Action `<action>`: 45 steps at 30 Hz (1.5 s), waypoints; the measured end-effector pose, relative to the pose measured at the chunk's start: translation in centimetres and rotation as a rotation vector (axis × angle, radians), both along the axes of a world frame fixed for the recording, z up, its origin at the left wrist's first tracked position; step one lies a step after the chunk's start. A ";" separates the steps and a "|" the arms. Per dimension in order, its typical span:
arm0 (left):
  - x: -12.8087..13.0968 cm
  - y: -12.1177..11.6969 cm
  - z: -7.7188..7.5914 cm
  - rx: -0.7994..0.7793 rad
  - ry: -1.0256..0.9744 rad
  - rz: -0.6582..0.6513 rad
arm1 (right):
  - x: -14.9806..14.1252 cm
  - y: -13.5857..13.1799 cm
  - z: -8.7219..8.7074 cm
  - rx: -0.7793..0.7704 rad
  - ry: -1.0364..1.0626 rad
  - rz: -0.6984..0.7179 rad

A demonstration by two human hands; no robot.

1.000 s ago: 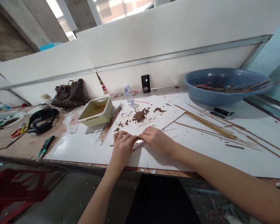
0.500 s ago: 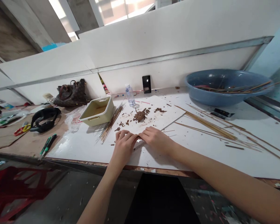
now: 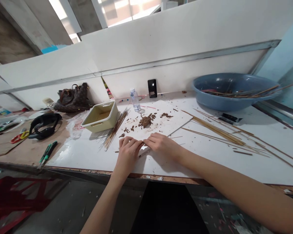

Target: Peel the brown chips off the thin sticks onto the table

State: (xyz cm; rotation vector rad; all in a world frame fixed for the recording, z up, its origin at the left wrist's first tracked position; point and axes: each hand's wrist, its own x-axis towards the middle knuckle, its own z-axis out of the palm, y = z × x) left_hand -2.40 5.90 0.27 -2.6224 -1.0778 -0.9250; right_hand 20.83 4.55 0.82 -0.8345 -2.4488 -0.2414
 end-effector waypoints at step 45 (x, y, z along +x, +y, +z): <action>0.8 1.3 -1.4 -0.208 -0.008 0.048 | 0.0 2.5 -2.6 -0.296 0.340 -0.082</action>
